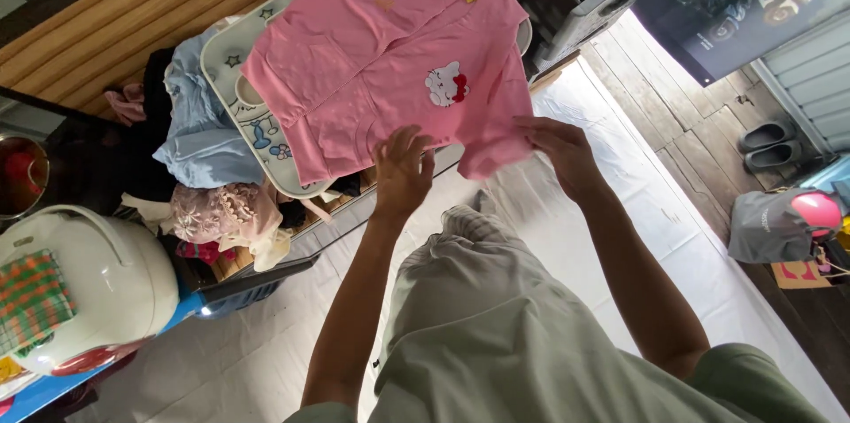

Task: Fold a pink child's t-shirt and place it in a storage bin.

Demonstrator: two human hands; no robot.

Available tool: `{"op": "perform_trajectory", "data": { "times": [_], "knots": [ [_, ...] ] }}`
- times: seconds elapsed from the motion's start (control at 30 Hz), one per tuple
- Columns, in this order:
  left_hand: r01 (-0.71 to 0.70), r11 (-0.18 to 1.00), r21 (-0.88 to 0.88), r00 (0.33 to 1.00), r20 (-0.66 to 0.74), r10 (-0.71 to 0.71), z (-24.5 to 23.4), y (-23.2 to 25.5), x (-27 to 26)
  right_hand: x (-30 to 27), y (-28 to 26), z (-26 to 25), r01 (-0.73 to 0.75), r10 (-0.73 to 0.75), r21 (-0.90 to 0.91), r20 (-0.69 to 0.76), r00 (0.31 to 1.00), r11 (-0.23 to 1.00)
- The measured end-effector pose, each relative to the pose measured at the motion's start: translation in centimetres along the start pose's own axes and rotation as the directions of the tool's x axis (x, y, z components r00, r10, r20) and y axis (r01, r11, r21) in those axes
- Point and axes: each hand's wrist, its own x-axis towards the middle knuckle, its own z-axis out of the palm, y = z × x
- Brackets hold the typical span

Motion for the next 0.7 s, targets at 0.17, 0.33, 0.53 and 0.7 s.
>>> {"op": "perform_trajectory", "data": {
  "times": [0.17, 0.33, 0.53, 0.7],
  "knots": [
    [0.055, 0.995, 0.084, 0.998, -0.04, -0.052, 0.5, -4.8, 2.6, 1.4, 1.1, -1.3, -0.068, 0.01, -0.337, -0.171, 0.985, 0.939],
    [0.196, 0.939, 0.284, 0.981, -0.048, -0.19, 0.0, -10.9, 3.4, 3.6, 1.3, -3.2, -0.123, -0.014, -0.689, -0.189, 0.982, 0.714],
    [0.38, 0.839, 0.389, 0.924, -0.118, -0.364, -3.6, -11.8, 3.9, 11.4, -1.4, -3.1, 0.174, -0.303, -0.795, -0.013, 0.953, 0.581],
    [0.478, 0.782, 0.4, 0.872, -0.115, -0.475, -3.7, -12.1, 4.3, 19.2, -4.1, -1.1, 0.364, -0.366, -0.835, 0.213, 0.906, 0.413]
  ]
}}
